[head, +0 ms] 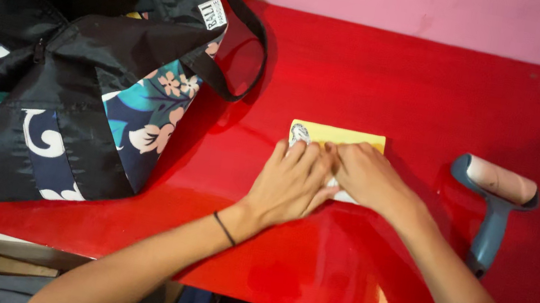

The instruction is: The person folds a white t-shirt on a red table, uses a lint roller to remove lint, and places the folded shirt into a patterned tote bag. Then the person lays out a pair of gray jeans, smooths them, and rolls a lint roller over the denim surface.

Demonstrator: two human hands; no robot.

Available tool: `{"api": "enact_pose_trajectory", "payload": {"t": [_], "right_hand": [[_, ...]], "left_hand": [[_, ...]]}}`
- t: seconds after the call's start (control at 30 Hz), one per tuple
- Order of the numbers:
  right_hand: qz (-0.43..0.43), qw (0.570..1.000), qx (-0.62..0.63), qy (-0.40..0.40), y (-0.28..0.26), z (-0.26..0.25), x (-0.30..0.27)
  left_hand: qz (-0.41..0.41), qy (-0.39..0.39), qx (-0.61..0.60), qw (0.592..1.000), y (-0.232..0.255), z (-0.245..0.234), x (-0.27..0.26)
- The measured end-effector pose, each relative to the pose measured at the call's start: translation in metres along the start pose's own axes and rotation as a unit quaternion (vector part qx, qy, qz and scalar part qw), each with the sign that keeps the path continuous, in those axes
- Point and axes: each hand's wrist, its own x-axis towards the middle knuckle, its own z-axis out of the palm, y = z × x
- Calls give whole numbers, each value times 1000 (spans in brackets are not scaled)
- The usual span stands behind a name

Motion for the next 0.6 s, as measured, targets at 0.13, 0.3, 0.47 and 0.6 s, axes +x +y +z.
{"api": "enact_pose_trajectory", "payload": {"t": [0.13, 0.3, 0.47, 0.6], "right_hand": [[1, 1000, 17, 11, -1, -13, 7], [-195, 956, -30, 218, -9, -25, -27], [-231, 910, -166, 301, -8, -13, -31], [-198, 932, -121, 277, 4, -11, -6]], "left_hand": [[-63, 0, -71, 996, -12, 14, 17], [-123, 19, -157, 980, -14, 20, 32], [-193, -36, -180, 964, -27, 29, 44], [-213, -85, -208, 951, -37, 33, 50]]}}
